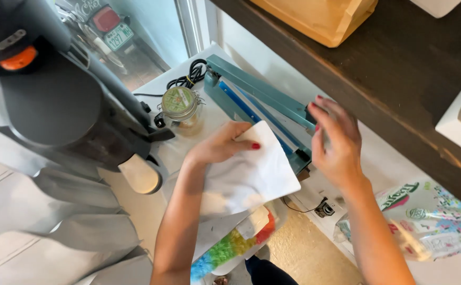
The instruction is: Sealing coffee bags using an impulse sealer and organizing them on a table
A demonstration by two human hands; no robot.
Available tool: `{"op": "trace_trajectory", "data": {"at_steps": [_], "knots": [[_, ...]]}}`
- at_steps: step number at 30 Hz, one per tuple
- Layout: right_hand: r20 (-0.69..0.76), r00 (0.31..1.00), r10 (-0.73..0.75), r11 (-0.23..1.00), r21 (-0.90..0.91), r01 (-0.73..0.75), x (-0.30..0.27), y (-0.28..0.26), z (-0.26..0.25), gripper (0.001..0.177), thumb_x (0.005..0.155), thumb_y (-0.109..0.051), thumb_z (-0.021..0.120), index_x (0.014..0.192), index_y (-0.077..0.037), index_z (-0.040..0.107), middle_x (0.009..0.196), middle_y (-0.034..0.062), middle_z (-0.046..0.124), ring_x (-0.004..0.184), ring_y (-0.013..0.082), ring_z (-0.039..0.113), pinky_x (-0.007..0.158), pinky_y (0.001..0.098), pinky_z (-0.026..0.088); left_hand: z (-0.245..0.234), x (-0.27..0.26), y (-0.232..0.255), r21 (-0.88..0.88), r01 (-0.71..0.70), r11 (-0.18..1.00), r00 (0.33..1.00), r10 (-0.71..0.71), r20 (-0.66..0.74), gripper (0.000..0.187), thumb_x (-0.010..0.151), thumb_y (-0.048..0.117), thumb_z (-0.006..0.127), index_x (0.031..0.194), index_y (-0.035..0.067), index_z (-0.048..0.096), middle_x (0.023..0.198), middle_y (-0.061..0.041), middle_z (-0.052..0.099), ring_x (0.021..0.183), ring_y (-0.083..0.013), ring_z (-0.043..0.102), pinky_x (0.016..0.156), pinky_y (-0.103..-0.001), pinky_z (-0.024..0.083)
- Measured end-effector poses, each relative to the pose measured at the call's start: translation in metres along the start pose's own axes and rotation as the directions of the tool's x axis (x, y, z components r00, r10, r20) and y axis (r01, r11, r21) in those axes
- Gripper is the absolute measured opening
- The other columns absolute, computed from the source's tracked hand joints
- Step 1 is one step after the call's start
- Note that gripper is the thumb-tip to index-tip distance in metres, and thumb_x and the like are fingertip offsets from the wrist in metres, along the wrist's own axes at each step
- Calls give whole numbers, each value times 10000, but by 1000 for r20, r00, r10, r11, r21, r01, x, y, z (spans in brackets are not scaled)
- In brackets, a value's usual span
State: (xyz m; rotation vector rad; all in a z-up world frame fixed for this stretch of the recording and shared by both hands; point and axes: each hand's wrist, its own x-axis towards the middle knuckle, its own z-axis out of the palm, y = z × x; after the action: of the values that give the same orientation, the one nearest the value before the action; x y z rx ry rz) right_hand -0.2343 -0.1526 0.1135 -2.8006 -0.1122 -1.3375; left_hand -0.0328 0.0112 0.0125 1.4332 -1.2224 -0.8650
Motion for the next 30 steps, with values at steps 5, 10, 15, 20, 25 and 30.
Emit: {"op": "trace_trajectory", "data": {"at_steps": [5, 10, 15, 20, 25, 30], "knots": [[56, 962, -268, 956, 141, 258, -57, -30, -13, 247, 954, -129, 622, 1159, -219, 726, 1400, 180, 563, 1335, 465, 509, 1090, 584, 421, 35, -28, 42, 131, -174, 976, 983, 165, 78, 216, 885, 298, 778, 915, 109, 678, 776, -74, 642, 785, -191, 592, 748, -394, 510], [139, 928, -346, 928, 197, 317, -75, -43, -14, 288, 1012, -146, 426, 1062, -215, 702, 1286, 27, 646, 1353, 386, 517, 1109, 620, 358, 91, -92, 78, 468, -91, 879, 972, 180, -149, 386, 981, 338, 654, 1339, 199, 607, 1499, -85, 501, 1413, -402, 443, 1116, -802, 134], [287, 922, -258, 946, 271, 181, -64, -72, -30, 184, 797, -50, 843, 919, -137, 737, 907, -15, 747, 1042, 247, 673, 1138, 631, 346, 172, -172, 72, 497, 21, 868, 881, 218, -419, 1198, 595, 673, 817, 1538, 78, 379, 1537, -90, 533, 1369, -257, 566, 1250, -546, 158], [187, 978, -95, 971, 233, 50, -81, -119, -44, 258, 972, -292, 713, 749, -187, 638, 716, -38, 639, 785, 211, 680, 1010, 455, 472, 189, -175, 9, 678, -69, 732, 373, 650, -663, 88, 856, 57, 815, 795, 80, 757, 764, -52, 724, 743, -304, 729, 1019, -545, 475], [287, 926, 243, 834, 425, -351, -101, -154, -103, 72, 962, -98, 702, 897, -114, 728, 769, 62, 726, 758, 319, 713, 791, 463, 554, 173, -191, 26, 501, -224, 836, 530, 536, -657, 197, 916, 140, 773, 723, 110, 748, 683, -48, 700, 697, -328, 704, 902, -436, 549], [360, 697, 620, 617, 325, -717, -159, -169, -170, 139, 1001, -117, 667, 967, -150, 797, 614, 17, 643, 658, 82, 496, 700, 324, 514, 215, -194, 68, -91, -116, 989, 849, 51, -526, 297, 917, 143, 775, 644, 46, 711, 520, -2, 611, 599, -65, 463, 551, -266, 463]]}}
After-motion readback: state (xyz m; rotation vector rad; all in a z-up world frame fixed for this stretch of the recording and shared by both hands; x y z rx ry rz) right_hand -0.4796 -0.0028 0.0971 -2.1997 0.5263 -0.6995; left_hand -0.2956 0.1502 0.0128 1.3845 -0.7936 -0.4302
